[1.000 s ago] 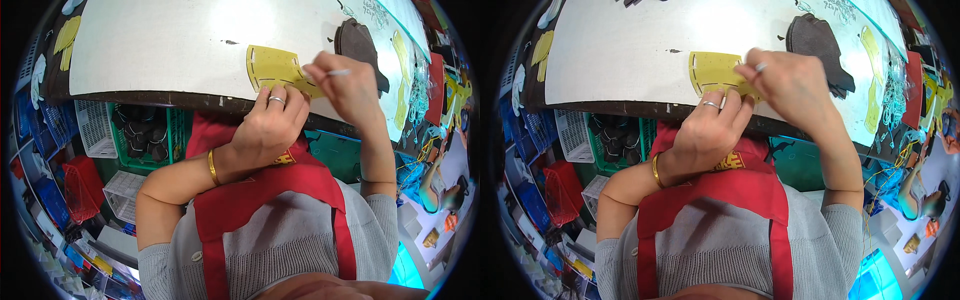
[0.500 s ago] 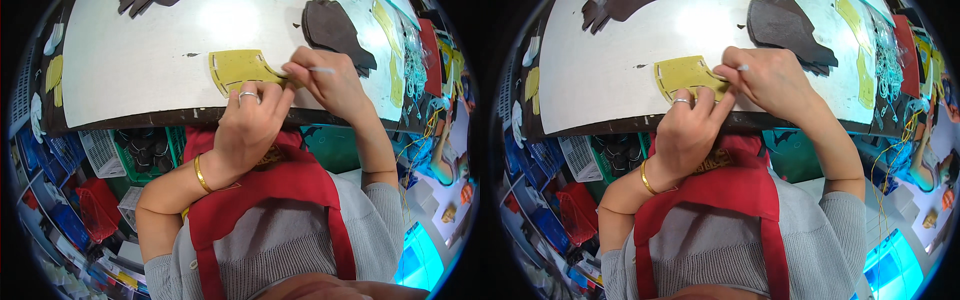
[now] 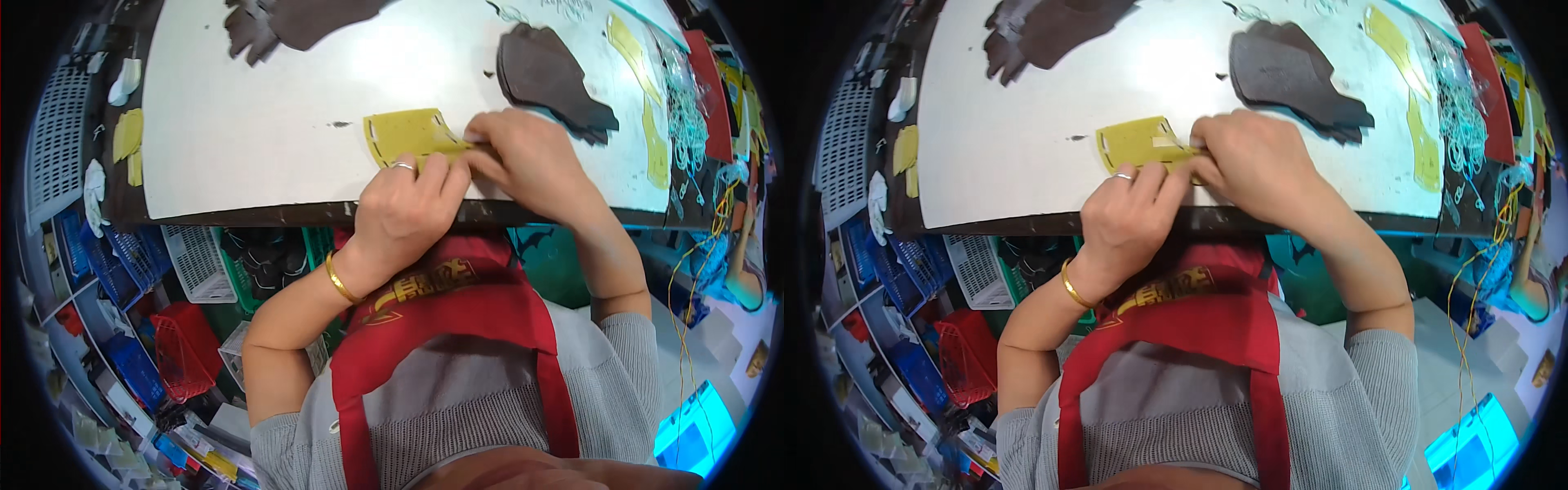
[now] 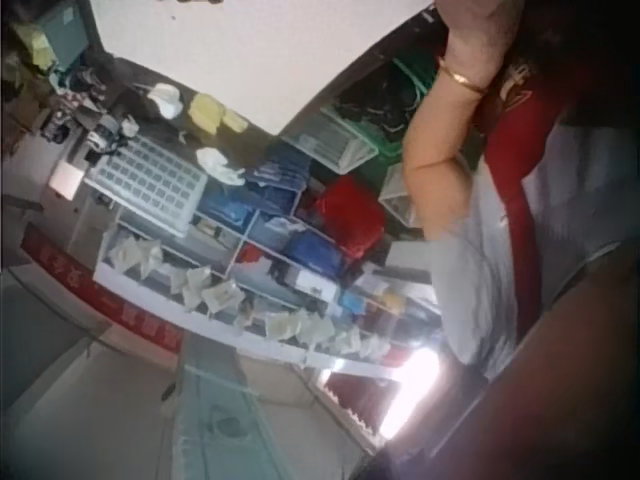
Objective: The person bundles a stack of leather shoe pieces with a rubber band, marks them with a pen, and removes the band. The person then traces markings onto each leather piece one by one using a stencil and a pen.
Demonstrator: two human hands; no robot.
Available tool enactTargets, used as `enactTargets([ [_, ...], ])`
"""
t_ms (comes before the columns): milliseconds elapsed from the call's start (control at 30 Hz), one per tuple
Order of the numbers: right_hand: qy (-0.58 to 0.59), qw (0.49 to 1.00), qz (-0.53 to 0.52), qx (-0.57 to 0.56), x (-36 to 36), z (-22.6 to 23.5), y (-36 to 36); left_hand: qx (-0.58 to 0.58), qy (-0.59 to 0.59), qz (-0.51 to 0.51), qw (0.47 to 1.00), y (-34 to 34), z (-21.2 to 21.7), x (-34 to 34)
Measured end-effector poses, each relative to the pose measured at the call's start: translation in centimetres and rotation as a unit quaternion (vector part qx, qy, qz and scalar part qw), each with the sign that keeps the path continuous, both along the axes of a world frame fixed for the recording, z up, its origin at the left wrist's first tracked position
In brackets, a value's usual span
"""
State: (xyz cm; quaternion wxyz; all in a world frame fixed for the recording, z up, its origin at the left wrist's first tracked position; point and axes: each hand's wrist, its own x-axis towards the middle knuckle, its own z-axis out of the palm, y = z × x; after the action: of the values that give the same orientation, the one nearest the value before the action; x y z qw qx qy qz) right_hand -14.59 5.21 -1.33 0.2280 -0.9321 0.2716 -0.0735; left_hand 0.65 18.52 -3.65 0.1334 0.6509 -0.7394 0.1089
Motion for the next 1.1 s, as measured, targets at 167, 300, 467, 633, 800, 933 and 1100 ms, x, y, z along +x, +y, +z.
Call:
enactTargets([
  [167,-0.078,0.951,-0.224,0.197,-3.8,2.0,-3.4,-0.126,0.099,-0.042,0.986,-5.6,-0.9,6.6],
  [300,-0.061,0.966,-0.236,-0.084,-7.3,2.1,-6.9,-0.073,0.035,0.092,0.992,-7.4,-0.9,10.8],
  [467,-0.223,0.937,-0.212,0.169,-4.0,2.1,-2.3,-0.044,0.093,-0.067,0.992,-0.2,-0.8,5.2],
  [633,-0.105,0.953,-0.12,0.257,0.2,-0.5,-0.3,-0.081,0.192,-0.02,0.978,2.9,-1.1,4.0],
  [800,-0.053,0.978,-0.084,0.184,1.9,-1.5,0.5,-0.096,0.196,0.005,0.976,3.2,-2.4,4.5],
  [933,-0.05,0.99,-0.066,0.114,1.9,-1.9,1.3,-0.082,0.195,0.004,0.977,3.4,-2.0,4.3],
  [1100,-0.032,0.992,-0.064,0.106,1.7,-1.5,0.5,-0.024,0.111,0.001,0.993,3.0,-0.6,4.0],
])
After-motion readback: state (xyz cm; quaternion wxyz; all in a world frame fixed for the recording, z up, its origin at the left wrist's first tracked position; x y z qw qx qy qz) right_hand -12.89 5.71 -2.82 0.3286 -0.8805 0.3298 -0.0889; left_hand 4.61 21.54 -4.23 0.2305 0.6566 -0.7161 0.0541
